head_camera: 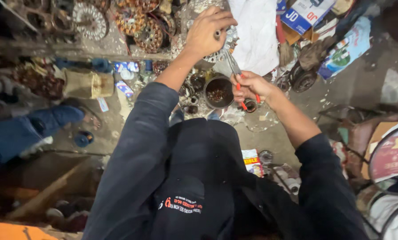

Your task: The person uses pliers to pull copper coils out of a circular metal stator component. They repeatedly grip the coils and extract them, dropping the pieces into a container below. The task is performed in a cluttered workshop environment.

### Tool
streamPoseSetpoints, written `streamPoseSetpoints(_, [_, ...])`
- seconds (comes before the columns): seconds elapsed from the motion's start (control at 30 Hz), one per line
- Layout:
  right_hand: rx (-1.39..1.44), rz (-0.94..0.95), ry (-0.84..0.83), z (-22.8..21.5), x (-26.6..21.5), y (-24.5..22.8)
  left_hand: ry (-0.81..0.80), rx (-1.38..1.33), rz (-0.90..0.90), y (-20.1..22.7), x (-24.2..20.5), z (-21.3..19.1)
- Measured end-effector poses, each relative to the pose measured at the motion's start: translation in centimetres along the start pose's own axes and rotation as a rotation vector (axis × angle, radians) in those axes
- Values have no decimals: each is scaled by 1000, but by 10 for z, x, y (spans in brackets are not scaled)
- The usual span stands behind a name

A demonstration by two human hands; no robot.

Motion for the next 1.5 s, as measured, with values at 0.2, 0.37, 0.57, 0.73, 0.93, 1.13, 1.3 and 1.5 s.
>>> streamPoseSetpoints(0.2, [-29,-89,-66,-21,9,16,-3,7,0,-1,1,-3])
streamPoseSetpoints(0.37, [-279,-151,291,-17,4,59,-2,22,-19,2,0,-1])
streamPoseSetpoints(0.57, [-83,186,793,-16,-9,165,-4,21,-77,8,-2,-2])
streamPoseSetpoints(0.73, [-303,-3,912,-1,-25,207,-9,15,-40,11,0,-9])
streamPoseSetpoints(0.93, [-941,-327,1087,49,-21,162,-9,2,-21,16,-1,-11])
streamPoseSetpoints(1.13, [-961,-334,1057,70,-13,72,-14,-42,-27,24,4,-15])
streamPoseSetpoints(1.3, [-998,-332,1069,74,-11,40,-13,-20,-39,24,5,-15])
streamPoseSetpoints(1.5, [-1029,-356,1084,73,-10,37,-5,-16,-32,23,4,-12])
Point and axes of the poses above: each hand's wrist, its own x-axis towards the middle knuckle, its own z-axis out of the palm, y = z × x, the point moved 1 cm from there along x, towards the middle knuckle, and after that the axes turned 10 degrees about -x, right-handed, at the moved point
